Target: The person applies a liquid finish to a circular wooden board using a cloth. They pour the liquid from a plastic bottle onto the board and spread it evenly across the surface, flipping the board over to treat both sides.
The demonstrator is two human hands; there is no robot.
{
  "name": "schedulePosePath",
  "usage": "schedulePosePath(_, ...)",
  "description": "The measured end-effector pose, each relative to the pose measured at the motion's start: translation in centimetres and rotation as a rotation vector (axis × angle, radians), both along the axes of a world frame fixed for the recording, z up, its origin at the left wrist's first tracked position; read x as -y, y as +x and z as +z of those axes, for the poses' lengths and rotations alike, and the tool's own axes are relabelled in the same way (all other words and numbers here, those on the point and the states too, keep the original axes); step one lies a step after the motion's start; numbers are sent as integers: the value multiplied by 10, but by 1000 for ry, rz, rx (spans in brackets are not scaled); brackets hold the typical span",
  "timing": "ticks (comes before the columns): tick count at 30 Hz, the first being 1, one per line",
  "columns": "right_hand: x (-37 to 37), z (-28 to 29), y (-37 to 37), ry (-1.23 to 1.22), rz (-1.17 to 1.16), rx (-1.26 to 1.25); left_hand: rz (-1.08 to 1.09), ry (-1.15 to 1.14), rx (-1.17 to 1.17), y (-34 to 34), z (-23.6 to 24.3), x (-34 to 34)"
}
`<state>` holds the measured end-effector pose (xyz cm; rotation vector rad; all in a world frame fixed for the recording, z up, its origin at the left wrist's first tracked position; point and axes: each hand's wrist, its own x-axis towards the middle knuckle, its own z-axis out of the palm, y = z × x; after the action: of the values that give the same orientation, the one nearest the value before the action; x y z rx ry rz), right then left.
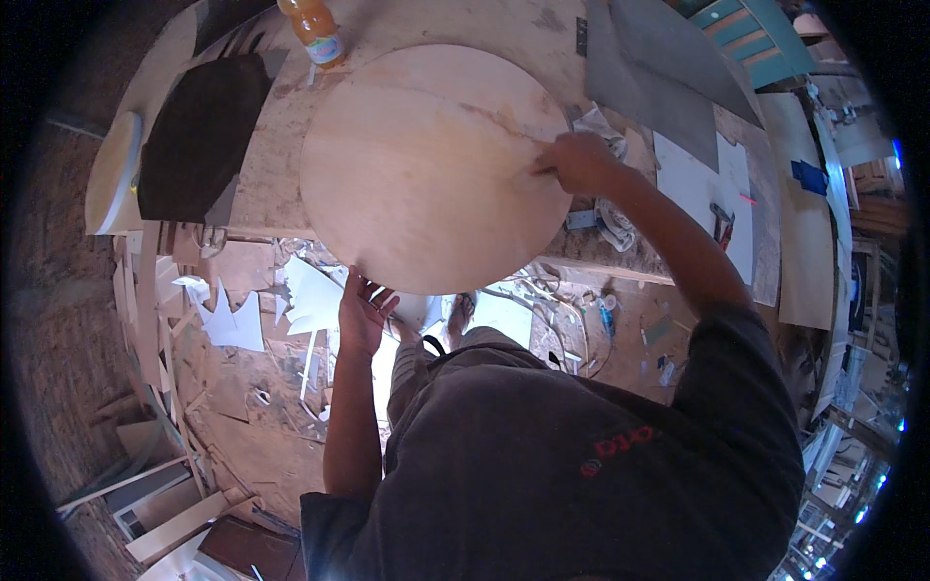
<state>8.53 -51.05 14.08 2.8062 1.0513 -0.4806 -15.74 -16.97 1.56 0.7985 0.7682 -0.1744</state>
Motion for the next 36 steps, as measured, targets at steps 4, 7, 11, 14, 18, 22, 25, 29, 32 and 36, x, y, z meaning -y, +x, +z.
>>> schedulePosePath(4,45,20,-46,-83,135,-80,1,-54,14,1,-7,-1)
schedulePosePath(7,66,22,-63,-111,47,-145,-3,-54,-2,2,-8,-2)
schedulePosePath(11,43,4,-62,407,-7,74,-13,-54,25,-2,-15,-11)
schedulePosePath(14,6,-41,-63,332,21,224,5,-44,6,3,-5,-11)
schedulePosePath(18,-7,-4,-65,210,-84,67,-85,5,46,-1,-1,-26)
schedulePosePath(22,-7,-15,-35,178,-297,178,-157,11,23,5,9,-23)
schedulePosePath(25,-19,-21,-50,129,-217,151,-167,-16,12,4,8,-32)
schedulePosePath(29,-18,7,-112,-50,-79,-41,-191,-44,33,6,12,-34)
schedulePosePath(32,-23,34,-146,-200,-125,-238,-203,-47,57,5,10,-36)
schedulePosePath(36,-11,26,-137,215,-274,-28,-222,-71,75,4,4,-40)
